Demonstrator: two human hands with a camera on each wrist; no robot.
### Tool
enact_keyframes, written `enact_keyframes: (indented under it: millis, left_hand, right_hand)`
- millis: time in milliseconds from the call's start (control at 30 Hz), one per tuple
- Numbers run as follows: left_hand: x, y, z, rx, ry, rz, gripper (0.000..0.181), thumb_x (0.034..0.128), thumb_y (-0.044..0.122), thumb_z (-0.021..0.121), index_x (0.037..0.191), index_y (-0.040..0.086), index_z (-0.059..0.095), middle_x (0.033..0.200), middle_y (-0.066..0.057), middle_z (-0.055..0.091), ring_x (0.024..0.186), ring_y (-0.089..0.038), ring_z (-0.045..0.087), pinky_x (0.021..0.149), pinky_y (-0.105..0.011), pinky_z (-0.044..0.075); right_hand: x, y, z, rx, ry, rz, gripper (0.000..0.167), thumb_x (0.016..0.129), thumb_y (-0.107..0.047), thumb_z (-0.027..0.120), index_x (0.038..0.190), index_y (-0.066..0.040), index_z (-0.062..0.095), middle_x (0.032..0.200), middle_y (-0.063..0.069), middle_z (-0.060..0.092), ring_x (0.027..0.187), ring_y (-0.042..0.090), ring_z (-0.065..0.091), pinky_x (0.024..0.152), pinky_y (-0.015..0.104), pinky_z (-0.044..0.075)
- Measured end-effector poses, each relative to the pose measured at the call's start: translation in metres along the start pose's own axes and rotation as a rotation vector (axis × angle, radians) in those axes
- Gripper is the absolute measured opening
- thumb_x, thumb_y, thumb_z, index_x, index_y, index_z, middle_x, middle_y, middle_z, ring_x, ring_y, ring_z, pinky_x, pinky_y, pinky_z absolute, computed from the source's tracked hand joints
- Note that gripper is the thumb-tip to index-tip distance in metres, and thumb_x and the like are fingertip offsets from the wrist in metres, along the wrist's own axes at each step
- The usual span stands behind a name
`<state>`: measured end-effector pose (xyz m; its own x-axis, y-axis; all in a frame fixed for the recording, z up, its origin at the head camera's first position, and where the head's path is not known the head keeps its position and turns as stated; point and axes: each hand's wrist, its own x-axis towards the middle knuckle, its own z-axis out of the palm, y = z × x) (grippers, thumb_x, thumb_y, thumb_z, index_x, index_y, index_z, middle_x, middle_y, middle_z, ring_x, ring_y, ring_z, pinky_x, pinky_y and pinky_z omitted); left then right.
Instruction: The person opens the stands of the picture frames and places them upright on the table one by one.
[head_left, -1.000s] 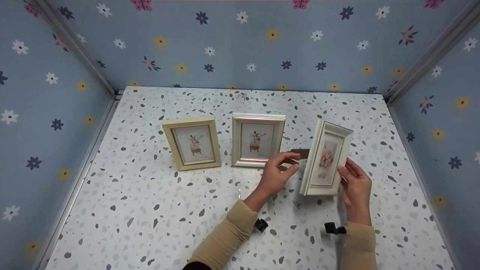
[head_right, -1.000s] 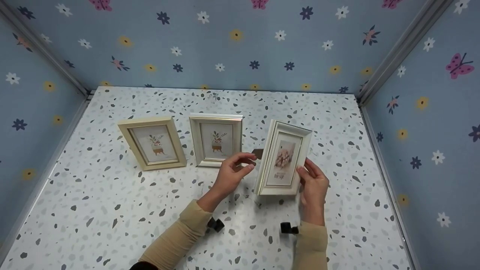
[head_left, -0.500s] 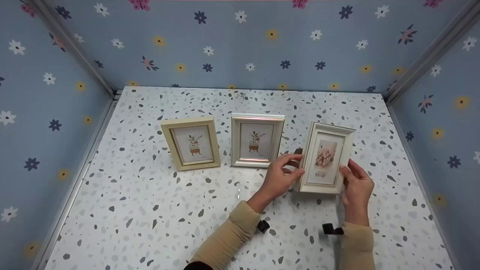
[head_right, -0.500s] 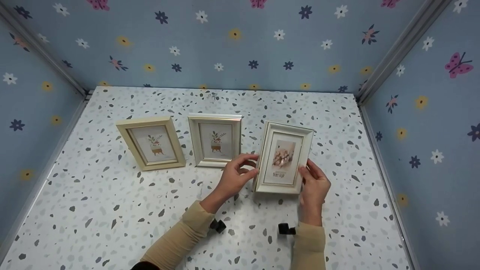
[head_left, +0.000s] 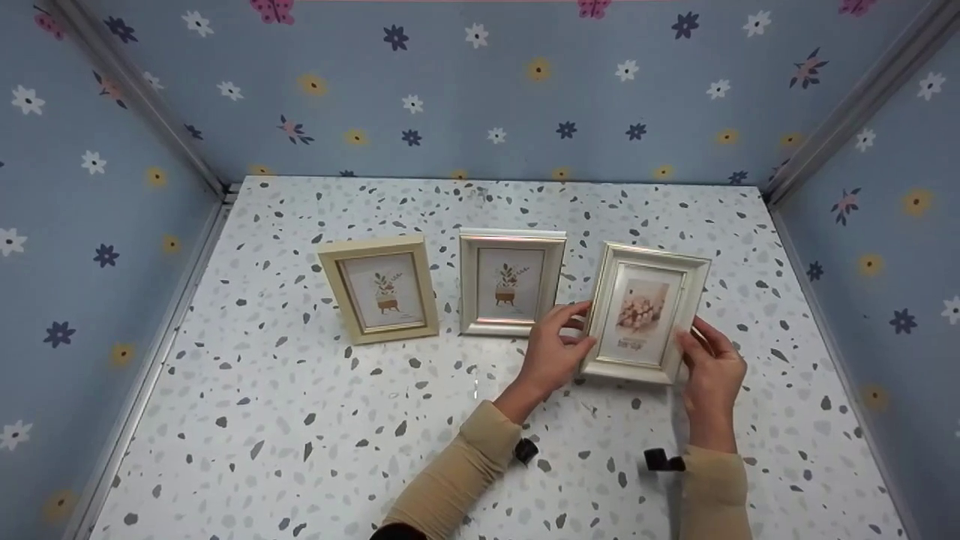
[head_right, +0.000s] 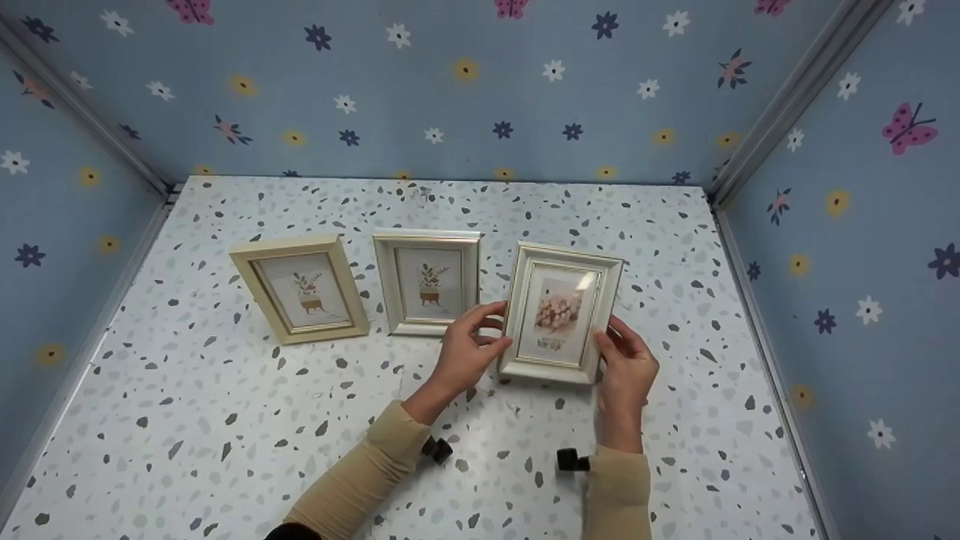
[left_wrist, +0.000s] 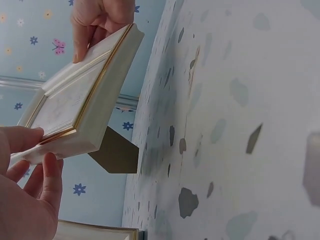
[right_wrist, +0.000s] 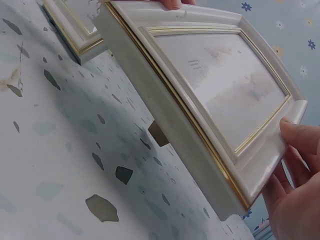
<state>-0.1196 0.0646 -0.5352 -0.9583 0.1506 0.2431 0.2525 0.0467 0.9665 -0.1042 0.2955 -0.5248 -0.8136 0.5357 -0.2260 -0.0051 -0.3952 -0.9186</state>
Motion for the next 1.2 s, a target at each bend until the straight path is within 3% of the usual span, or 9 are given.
enact_keyframes:
  millis: [233, 500, 767, 967, 1200]
  left_hand:
    - [0.002, -0.004, 0.001, -0.025, 0.023, 0.018, 0.049, 0.0869, -0.007, 0.072, 0.134, 0.003, 0.061, 0.126, -0.013, 0.060, 0.106, -0.028, 0.063, 0.083, -0.029, 0.056]
    - [0.007, -0.007, 0.006, 0.023, 0.036, -0.006, 0.049, 0.0890, -0.006, 0.069, 0.135, 0.008, 0.061, 0.126, -0.006, 0.061, 0.107, -0.016, 0.062, 0.087, -0.022, 0.053]
    - [0.017, -0.005, 0.011, 0.020, 0.016, -0.034, 0.052, 0.0898, -0.005, 0.064, 0.140, 0.008, 0.057, 0.138, -0.007, 0.057, 0.117, -0.016, 0.059, 0.089, -0.024, 0.053]
    - [0.024, -0.005, 0.015, -0.014, -0.018, -0.093, 0.063, 0.0872, -0.007, 0.067, 0.146, 0.009, 0.050, 0.147, -0.008, 0.049, 0.129, -0.018, 0.050, 0.095, -0.025, 0.049]
    - [0.031, -0.008, 0.022, 0.010, -0.044, -0.102, 0.069, 0.0870, -0.005, 0.070, 0.150, 0.007, 0.043, 0.148, -0.011, 0.046, 0.132, -0.020, 0.047, 0.099, -0.025, 0.046]
  right_hand:
    - [0.001, 0.000, 0.000, -0.136, -0.046, -0.093, 0.030, 0.081, 0.005, 0.079, 0.111, 0.001, 0.074, 0.097, 0.007, 0.070, 0.093, 0.016, 0.067, 0.068, 0.022, 0.056]
    - [0.005, -0.002, 0.001, -0.161, -0.083, -0.175, 0.030, 0.082, 0.008, 0.077, 0.111, 0.006, 0.071, 0.100, 0.012, 0.070, 0.097, 0.020, 0.066, 0.074, 0.023, 0.057]
    - [0.012, -0.003, 0.004, -0.237, -0.059, -0.279, 0.024, 0.080, 0.011, 0.077, 0.104, 0.006, 0.073, 0.093, 0.001, 0.071, 0.096, 0.017, 0.065, 0.077, 0.020, 0.054]
    - [0.018, -0.004, 0.006, -0.300, -0.045, -0.283, 0.028, 0.082, 0.008, 0.076, 0.109, 0.010, 0.069, 0.094, 0.000, 0.070, 0.096, 0.016, 0.064, 0.076, 0.019, 0.054]
    - [0.033, -0.003, 0.010, -0.358, -0.032, -0.299, 0.027, 0.083, 0.006, 0.077, 0.109, 0.007, 0.071, 0.094, -0.002, 0.070, 0.098, 0.014, 0.064, 0.079, 0.020, 0.052]
